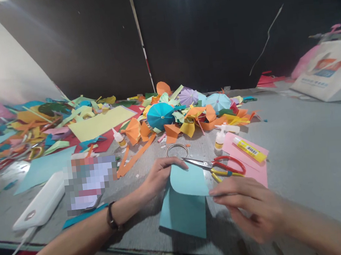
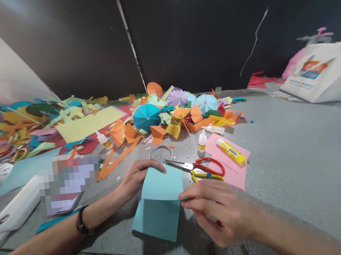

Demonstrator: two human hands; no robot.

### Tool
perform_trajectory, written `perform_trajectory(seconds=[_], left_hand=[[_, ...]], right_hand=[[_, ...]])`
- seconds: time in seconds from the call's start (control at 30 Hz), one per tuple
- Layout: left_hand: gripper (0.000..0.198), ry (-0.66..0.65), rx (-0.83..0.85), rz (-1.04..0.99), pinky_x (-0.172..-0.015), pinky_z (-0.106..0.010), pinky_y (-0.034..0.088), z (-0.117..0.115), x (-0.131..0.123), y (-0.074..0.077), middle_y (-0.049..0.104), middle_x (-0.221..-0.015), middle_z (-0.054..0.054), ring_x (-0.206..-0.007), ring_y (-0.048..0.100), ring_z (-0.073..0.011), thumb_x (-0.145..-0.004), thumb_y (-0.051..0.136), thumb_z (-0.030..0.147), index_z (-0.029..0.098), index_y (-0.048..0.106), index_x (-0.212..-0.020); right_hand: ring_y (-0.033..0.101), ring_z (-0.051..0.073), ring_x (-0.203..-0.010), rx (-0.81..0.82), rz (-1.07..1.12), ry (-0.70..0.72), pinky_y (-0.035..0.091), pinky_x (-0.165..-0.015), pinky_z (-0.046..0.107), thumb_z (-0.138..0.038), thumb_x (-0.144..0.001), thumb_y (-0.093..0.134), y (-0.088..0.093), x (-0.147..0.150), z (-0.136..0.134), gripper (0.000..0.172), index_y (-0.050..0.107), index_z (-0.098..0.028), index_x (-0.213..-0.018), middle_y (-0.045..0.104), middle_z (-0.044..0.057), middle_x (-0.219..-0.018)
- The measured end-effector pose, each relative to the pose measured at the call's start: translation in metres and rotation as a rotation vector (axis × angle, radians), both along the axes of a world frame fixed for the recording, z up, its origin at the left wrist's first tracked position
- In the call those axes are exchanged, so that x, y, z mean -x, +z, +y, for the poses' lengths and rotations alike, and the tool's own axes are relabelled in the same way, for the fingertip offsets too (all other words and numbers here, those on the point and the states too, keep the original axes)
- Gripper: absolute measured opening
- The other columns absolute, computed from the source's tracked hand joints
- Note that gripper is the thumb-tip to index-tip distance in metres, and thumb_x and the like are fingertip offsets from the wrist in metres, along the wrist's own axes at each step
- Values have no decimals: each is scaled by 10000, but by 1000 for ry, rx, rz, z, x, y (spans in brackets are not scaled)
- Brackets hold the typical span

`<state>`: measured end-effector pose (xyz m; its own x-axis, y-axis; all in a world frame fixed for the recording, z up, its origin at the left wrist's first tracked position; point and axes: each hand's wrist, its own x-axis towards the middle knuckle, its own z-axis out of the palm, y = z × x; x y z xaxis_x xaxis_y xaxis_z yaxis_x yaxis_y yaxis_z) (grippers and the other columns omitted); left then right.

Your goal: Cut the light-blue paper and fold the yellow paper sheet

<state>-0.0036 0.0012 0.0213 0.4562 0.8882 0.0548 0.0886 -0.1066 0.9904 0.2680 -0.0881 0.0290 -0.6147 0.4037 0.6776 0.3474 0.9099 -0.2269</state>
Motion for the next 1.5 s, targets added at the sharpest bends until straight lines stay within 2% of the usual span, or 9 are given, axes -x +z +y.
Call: perform_trajectory(seconds=[0.13, 0.27, 0.47, 0.7, 0.83, 0.97, 1.07, 1.27, 1.5], left_hand=[[223, -12, 78, -6, -614, -279, 396, 0, -2, 0, 750, -813, -73, -701, 591, -181, -745, 650, 255, 183, 842, -832], [194, -158, 112, -85, -590, -270, 408, -2, -1, 3, 747, -817, -74, -685, 590, -176, -769, 694, 300, 201, 854, -817], [272, -329, 129, -62, -558, -268, 431, -11, 0, 6, 759, -802, -84, -650, 605, -174, -864, 742, 459, 217, 863, -838], [262, -358, 65, -3, -682, -292, 527, -12, -1, -4, 791, -940, -100, -806, 706, -209, -927, 716, 418, 188, 842, -944], [363, -298, 76, -104, -613, -251, 508, -15, -7, -7, 779, -1093, -117, -753, 699, -163, -945, 714, 363, 199, 643, -1260], [337, -154, 69, -202, -449, -176, 342, -19, -14, -3, 773, -1141, -109, -497, 513, -42, -897, 768, 289, 219, 461, -1017], [398, -100, 7, -190, -477, -178, 365, -20, -15, 0, 785, -1071, -107, -532, 525, -51, -878, 792, 303, 210, 407, -845], [392, -18, -56, -174, -646, -254, 496, -15, -10, -3, 786, -986, -124, -774, 697, -171, -862, 809, 469, 168, 564, -802], [433, -2, -83, -108, -721, -293, 524, -10, -9, -5, 765, -913, -107, -828, 688, -207, -811, 825, 564, 147, 708, -809]], right_hand=[[684, 251, -1194, 120, 143, -19, 605, -985, 413, -55, -883, 574, -3, -2, -2, 462, 578, -198, -1322, 714, 125, -1247], [536, 313, -1398, 421, 328, -221, 515, -1117, 568, -228, -1045, 481, -9, -2, 4, 343, 561, -264, -1377, 619, 134, -1409], [752, 205, -961, 807, 236, -162, 663, -795, 336, -268, -1071, 518, -11, 8, 18, 199, 693, -235, -1160, 769, 84, -1072], [671, 144, -678, 967, 253, -169, 566, -570, 243, -318, -1008, 634, -11, 15, 15, 143, 733, -217, -990, 729, 15, -799], [665, 139, -678, 1055, 302, -163, 572, -597, 251, -367, -969, 682, -10, 18, 14, 167, 706, -205, -932, 709, 12, -780], [647, 130, -638, 1104, 322, -153, 579, -585, 248, -365, -958, 688, -7, 20, 14, 170, 679, -200, -917, 677, -2, -722], [662, 132, -656, 1073, 331, -157, 586, -594, 247, -319, -968, 665, -7, 19, 14, 130, 685, -198, -924, 699, 11, -742], [694, 150, -701, 935, 333, -202, 597, -596, 256, -256, -978, 638, -12, 17, 14, 100, 717, -205, -942, 744, 46, -822], [693, 145, -696, 928, 358, -217, 599, -605, 254, -271, -980, 637, -14, 17, 13, 99, 698, -199, -948, 741, 39, -800]])
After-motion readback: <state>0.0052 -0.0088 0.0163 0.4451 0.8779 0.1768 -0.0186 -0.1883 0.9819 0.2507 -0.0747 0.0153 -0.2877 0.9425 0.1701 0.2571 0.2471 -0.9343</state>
